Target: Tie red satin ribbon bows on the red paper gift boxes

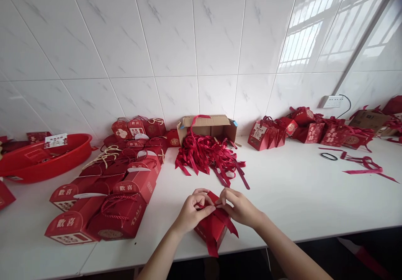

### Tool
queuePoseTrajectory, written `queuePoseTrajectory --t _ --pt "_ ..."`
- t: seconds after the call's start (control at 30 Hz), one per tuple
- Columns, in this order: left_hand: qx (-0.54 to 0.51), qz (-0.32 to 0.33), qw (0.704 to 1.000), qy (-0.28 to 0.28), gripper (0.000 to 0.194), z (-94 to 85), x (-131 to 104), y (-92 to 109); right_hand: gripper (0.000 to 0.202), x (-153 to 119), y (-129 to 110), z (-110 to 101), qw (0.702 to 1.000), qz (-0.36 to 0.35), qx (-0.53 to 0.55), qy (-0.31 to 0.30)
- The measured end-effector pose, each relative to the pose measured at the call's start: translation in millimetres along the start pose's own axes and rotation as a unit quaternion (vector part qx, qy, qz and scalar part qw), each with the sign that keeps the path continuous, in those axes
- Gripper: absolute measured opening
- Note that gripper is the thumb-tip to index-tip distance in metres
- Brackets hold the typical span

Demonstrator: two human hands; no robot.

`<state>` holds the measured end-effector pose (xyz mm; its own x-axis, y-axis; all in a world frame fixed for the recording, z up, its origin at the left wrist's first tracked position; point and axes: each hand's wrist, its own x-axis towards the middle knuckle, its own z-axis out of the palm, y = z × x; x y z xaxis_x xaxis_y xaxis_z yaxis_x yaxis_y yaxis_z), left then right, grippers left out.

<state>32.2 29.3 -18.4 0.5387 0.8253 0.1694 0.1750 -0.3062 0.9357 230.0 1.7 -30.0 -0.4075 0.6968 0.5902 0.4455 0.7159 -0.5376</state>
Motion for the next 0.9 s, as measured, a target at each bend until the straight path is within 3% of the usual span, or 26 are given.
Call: queuePoseTrajectory --t 0.33,0.63,0.9 --pt "-0.026 -0.018 0.999 0.009 0.051 2.7 -1 -1 0.018 -11 3 3 0.996 0.065 0.060 0.019" --pt "-0.013 -0.042 0.999 0.008 0.045 4.7 -1 8 0.017 -12 1 4 0.999 0.033 -0.007 0.031" --pt "-0.003 -0.016 0.999 0.033 0.046 11.7 -3 5 0.017 -13 6 0 0.993 0.082 0.071 0.053"
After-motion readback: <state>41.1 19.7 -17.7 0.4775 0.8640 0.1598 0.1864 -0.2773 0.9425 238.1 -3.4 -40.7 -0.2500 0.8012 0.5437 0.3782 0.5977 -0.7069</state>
